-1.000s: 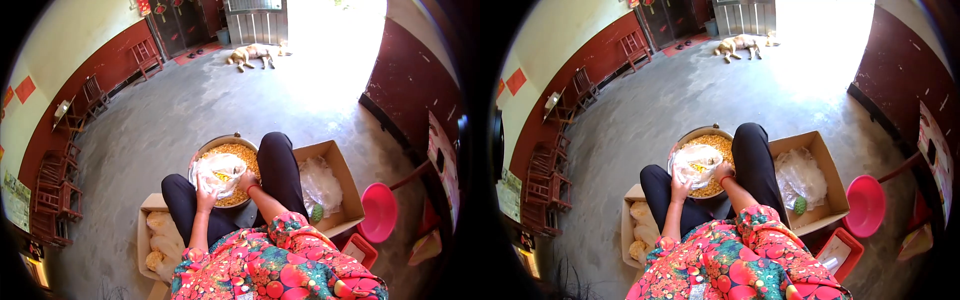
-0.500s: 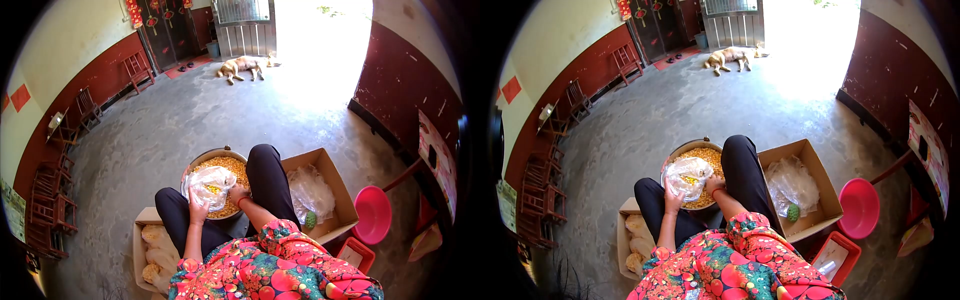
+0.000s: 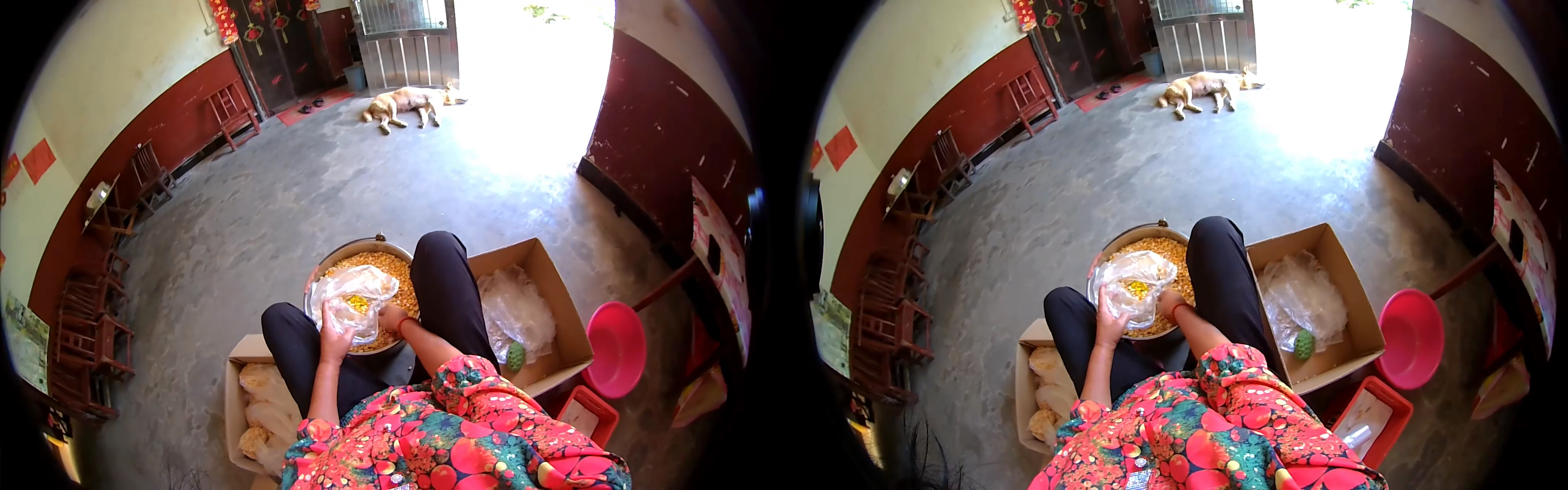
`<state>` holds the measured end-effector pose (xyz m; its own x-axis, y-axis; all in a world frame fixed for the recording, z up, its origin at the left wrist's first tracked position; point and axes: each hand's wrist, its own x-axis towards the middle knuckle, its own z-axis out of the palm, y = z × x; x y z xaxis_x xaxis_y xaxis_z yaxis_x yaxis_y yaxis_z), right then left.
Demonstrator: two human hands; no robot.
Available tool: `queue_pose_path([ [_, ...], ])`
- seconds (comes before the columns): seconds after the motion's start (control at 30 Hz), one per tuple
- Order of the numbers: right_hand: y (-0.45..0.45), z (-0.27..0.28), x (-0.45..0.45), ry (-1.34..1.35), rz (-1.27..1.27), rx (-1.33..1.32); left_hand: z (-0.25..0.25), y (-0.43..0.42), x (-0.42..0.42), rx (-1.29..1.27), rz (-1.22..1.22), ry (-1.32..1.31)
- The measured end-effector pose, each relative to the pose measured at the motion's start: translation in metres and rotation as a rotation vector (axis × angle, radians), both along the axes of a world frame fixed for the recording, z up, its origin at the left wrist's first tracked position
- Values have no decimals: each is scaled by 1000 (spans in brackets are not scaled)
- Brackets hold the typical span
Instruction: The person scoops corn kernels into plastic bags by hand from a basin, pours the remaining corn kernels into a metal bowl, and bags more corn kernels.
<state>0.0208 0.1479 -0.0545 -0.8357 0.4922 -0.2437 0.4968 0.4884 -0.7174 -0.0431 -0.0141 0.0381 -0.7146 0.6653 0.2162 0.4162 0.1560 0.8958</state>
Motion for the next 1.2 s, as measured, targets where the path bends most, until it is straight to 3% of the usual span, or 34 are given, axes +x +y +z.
queue_pose_path([
  [0.07, 5, -15, -4, 87, -28, -8, -7, 1, -4, 7, 2, 36],
  [0.13, 5, 18, -1, 113, -393, -487, -7, 1, -3, 23, 1, 52],
  [0.23, 15, 40, 3, 108, -441, -1064, -7, 1, -3, 26, 2, 31],
  [0.33, 16, 47, 0, 101, -527, -1109, 1, 2, 1, 25, 5, -40],
  [0.47, 22, 58, 2, 148, -402, -1182, -4, 1, -1, 1, 13, 11],
  [0.6, 20, 50, -5, 382, -440, -1147, -6, 3, -1, -14, -17, 25],
  [0.67, 14, 46, -10, 592, -377, -1315, -8, 3, -2, -5, -53, -13],
  [0.73, 11, 41, -16, 621, -87, -1027, 1, 2, 2, -49, -78, -26],
  [0.77, 9, 35, -19, 563, -41, -1054, 0, 2, 1, -41, -92, -35],
  [0.8, 7, 54, -10, 587, 56, -879, -1, 2, 2, -36, -99, -35],
  [1.0, 15, 61, 0, 318, -234, -729, -8, 3, -2, 24, -40, 27],
  [1.1, 12, 61, 6, -45, -95, -260, 2, 3, 3, 14, -23, -32],
  [1.13, 10, 57, 9, -44, -95, -260, 0, 2, 2, 14, -24, -32],
  [1.2, 1, 57, 15, -184, -120, 307, -4, 1, -1, -11, -18, 7],
])
